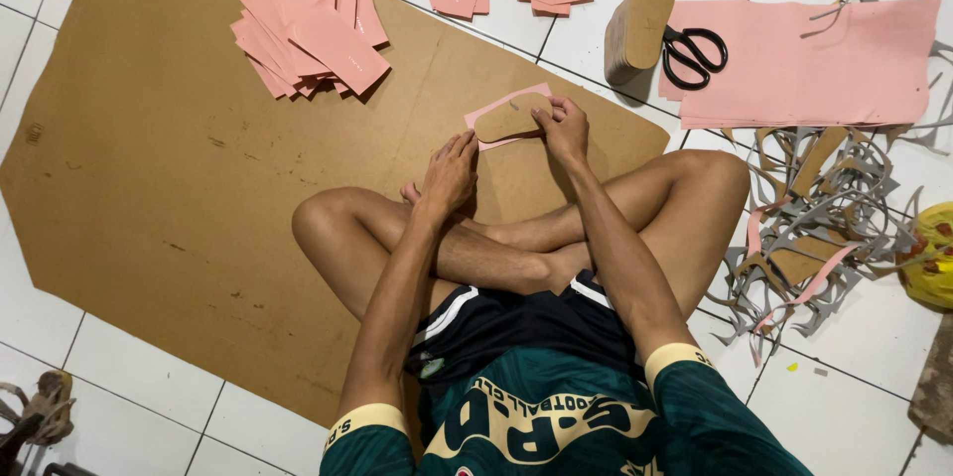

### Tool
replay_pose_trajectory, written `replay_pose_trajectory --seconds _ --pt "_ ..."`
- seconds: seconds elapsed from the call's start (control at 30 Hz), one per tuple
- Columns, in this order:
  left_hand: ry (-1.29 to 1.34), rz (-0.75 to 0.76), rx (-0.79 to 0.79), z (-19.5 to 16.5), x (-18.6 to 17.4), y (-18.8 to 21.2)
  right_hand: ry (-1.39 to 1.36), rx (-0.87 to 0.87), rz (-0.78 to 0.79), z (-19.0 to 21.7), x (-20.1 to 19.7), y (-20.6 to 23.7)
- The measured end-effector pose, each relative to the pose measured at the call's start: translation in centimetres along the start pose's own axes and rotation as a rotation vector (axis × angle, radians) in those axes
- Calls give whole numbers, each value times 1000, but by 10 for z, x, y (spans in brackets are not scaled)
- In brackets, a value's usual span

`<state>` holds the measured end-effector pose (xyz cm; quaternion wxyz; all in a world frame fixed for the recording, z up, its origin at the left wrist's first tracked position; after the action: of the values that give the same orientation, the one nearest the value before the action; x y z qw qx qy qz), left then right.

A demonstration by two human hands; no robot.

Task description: The person sits on the floor and repeatedly places a brown insole onto a pink rectangular sheet, presses it down, and lifts the combined piece to check the alignment. The person then sets the finished unit aside and repeats the process with new materials.

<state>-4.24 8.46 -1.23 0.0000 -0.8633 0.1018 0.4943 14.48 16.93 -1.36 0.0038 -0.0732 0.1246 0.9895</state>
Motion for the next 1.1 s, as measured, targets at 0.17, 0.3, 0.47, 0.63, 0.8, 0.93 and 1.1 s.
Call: replay_pose_trajectory --seconds 0.17,0.3,0.47,0.63,0.8,0.93,1.1 --pt "23 -6 15 -2 -4 0 53 2 -4 1 -1 0" --pt "178 -13 -57 0 -7 2 86 14 -15 1 -1 1" --pt "26 -32 58 -2 -2 0 103 2 -18 -2 -2 -1" --pt "-54 -37 90 1 5 -1 81 -14 -17 -7 -2 -3" --pt "-33 -63 54 3 6 -2 130 7 -24 -9 -3 -3" --pt "24 -86 54 2 5 -2 147 -6 -22 -8 -3 -4" --pt "-17 -73 72 3 8 -2 205 -12 -45 -11 -3 -6"
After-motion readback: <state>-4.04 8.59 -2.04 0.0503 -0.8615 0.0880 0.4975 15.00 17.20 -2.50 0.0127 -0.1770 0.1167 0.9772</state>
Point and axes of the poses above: each hand's wrist, its own y-axis away from the middle knuckle, its own x-axis out of the palm, z = x × y, the point moved 4 cm from there along -y, towards the middle knuckle, and after that the axes turned 1 degree about z, right-handed, at the moved point
